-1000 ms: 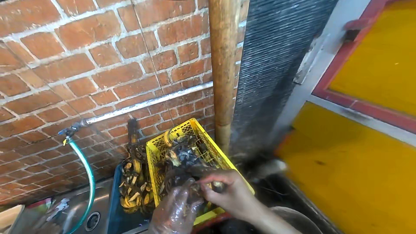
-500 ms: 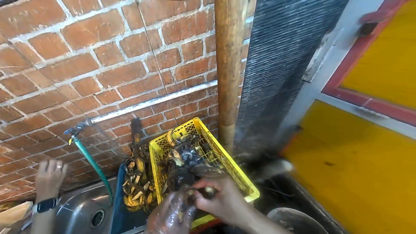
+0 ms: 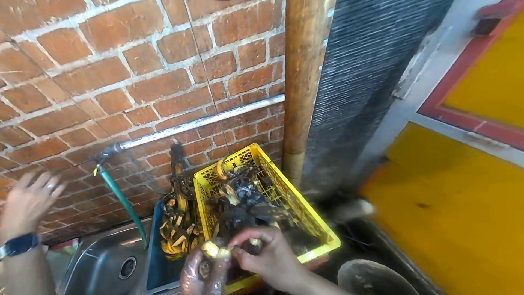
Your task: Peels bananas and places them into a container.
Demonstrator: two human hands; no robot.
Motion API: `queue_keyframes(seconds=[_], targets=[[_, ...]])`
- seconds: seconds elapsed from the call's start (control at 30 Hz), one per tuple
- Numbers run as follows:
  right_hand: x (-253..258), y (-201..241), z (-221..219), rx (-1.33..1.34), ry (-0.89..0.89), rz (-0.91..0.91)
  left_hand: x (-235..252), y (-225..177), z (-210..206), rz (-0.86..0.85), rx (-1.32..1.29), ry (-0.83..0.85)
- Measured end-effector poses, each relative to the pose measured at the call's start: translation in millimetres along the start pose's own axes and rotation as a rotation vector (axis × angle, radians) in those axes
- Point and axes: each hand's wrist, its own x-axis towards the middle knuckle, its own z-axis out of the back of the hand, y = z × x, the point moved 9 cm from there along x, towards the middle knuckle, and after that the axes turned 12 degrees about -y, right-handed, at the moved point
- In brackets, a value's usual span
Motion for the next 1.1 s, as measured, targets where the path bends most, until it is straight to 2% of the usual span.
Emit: queue_keyframes(seconds=[0.23,0.43,0.57,0.73,0.83,1.1], targets=[[-10.2,-15.3,-11.7,-0.095,0.013,0.0,16.0,49.2,22.0,0.551,-0.444,-0.181],[-6.3,-23.0,-8.5,-0.188,0.046,-0.098,29.5,62.8,34.4,0.743,-0.817,-0.235],[5.7,-30.0,-20.7,-0.251,0.093,-0.188,24.1,61.3,37.2,0.72,-0.73,-0.232],[16.5,-14.1,-60.7,-0.441,0.129,0.197,14.1,59.3,32.2,0.641,-0.712,-0.144],[13.9,-25.0,-73.3,-0.502,0.13,0.232,12.6,61.8,35.5,0.655,-0.717,-0.192],[4.0,-34.5,-98.0,-0.671,0.181,0.385,18.2,67.5,55.3,0.707,-0.775,-0.181]])
